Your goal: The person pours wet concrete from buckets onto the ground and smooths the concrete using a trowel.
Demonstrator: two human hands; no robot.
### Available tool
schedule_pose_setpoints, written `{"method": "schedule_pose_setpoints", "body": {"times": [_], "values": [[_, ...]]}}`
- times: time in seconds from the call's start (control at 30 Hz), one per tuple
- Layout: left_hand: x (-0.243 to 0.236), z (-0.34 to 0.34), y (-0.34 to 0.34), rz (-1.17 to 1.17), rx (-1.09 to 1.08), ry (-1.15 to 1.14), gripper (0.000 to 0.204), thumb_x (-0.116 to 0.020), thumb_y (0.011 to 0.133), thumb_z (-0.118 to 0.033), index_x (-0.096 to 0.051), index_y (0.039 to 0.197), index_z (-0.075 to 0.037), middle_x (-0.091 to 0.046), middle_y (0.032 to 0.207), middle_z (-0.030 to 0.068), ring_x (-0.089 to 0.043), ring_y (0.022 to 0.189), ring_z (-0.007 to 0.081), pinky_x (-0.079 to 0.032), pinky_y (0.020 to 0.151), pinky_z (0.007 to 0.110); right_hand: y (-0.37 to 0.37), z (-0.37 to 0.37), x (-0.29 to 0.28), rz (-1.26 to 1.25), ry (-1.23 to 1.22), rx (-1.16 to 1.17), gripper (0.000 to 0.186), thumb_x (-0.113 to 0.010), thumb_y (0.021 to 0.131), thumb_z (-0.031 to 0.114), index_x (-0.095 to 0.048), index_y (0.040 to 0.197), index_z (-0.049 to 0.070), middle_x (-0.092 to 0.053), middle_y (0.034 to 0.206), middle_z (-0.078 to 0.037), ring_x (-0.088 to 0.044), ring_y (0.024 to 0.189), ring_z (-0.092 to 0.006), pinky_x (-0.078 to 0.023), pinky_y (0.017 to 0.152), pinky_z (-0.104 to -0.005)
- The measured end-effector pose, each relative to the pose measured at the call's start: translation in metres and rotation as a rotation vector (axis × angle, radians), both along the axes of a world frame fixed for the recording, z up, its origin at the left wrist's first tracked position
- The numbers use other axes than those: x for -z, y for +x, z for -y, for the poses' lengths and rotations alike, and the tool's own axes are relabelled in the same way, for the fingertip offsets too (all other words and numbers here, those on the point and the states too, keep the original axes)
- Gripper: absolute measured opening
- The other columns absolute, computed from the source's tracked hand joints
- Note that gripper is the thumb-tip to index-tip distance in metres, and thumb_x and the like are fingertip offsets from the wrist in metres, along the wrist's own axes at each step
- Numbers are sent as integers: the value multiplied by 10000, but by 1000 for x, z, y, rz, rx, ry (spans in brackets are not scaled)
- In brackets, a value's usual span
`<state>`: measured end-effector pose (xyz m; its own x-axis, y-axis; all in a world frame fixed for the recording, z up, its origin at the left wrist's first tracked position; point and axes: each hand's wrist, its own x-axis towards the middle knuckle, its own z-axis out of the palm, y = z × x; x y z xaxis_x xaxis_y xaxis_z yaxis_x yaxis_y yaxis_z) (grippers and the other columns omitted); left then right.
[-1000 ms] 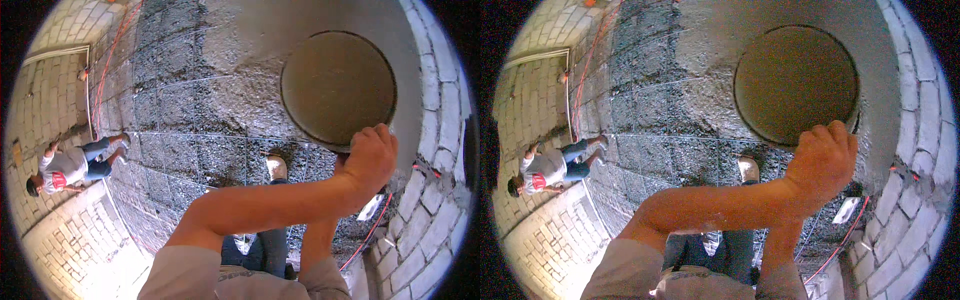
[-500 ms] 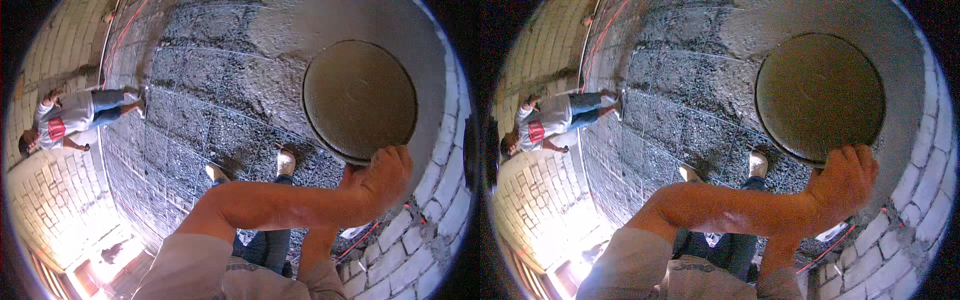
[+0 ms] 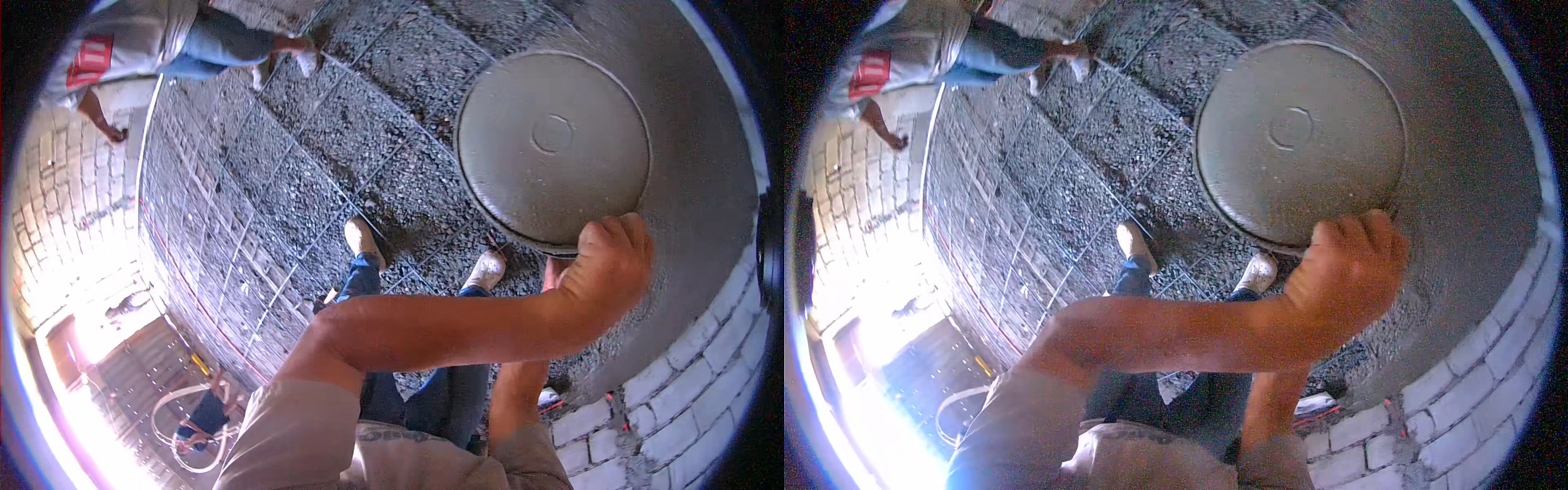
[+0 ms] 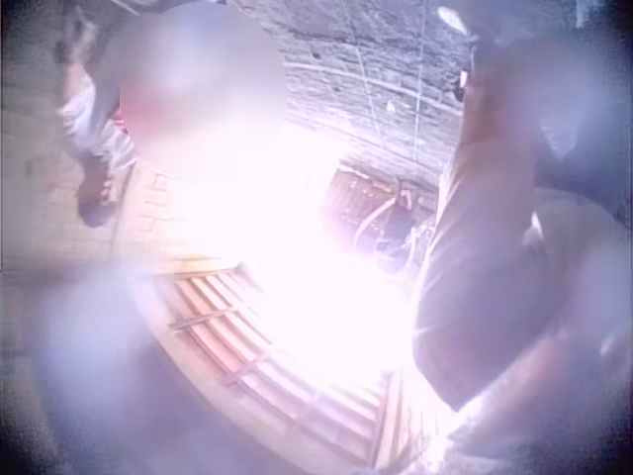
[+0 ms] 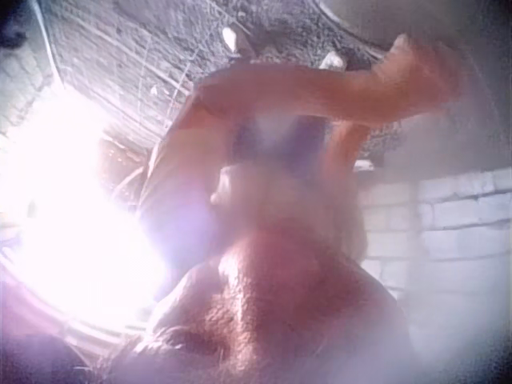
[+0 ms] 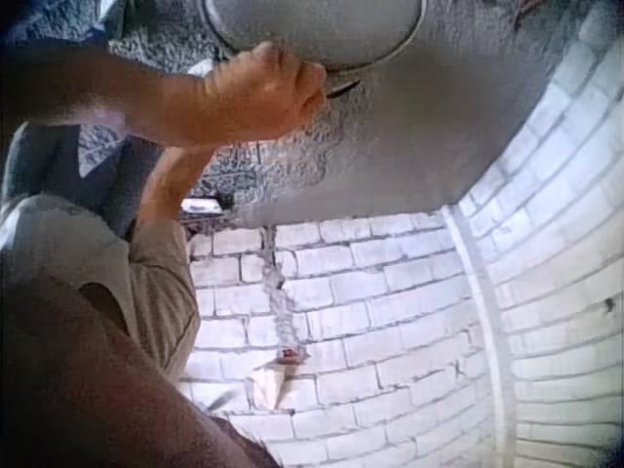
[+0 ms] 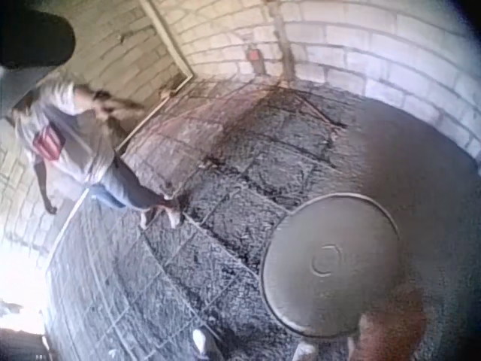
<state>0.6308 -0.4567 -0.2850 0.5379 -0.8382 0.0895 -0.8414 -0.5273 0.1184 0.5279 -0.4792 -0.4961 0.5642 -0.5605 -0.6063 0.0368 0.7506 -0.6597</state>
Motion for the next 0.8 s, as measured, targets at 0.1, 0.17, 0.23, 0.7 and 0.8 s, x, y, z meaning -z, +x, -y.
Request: {"method": "schedule_pose_setpoints", "body": {"times": [0.1,0.17,0.23,0.7,0.8], "values": [[21,-60,54,-20,-118,-16,127,-603,679,-162,-557,764,-80,-457,703,32,-483,613,157,-317,449,303,43,-33,27,-28,-4,-97,540,-591,888,384,-480,1278,28,-527,1281,-122,-514,1132,-253,-401,993,-406],[28,-111,96,-46,-192,-31,136,-612,675,-134,-557,773,-57,-465,701,49,-497,605,160,-358,434,298,70,-54,33,-46,-24,-147,540,-591,889,385,-481,1278,27,-526,1284,-123,-513,1134,-252,-400,995,-405],[41,-174,146,-35,-244,19,202,-616,743,-223,-544,806,-46,-498,745,73,-543,628,174,-458,460,301,91,-72,34,-58,-58,-182,540,-590,889,386,-481,1278,27,-525,1285,-123,-512,1136,-251,-399,996,-405],[195,-646,114,-798,-1164,-91,503,-659,832,-345,-546,1167,13,-569,1081,233,-567,1017,398,-468,851,450,375,-371,120,-180,-1902,-913,481,-802,635,305,-528,971,95,-554,937,-121,-518,945,-323,-353,749,-483],[188,-680,69,-918,-1246,-169,421,-662,832,-289,-571,1122,3,-592,1020,216,-585,946,383,-478,808,437,392,-420,100,-34,-1957,-1250,446,-781,664,231,-519,1005,114,-548,972,-85,-504,976,-295,-355,838,-464]]}}
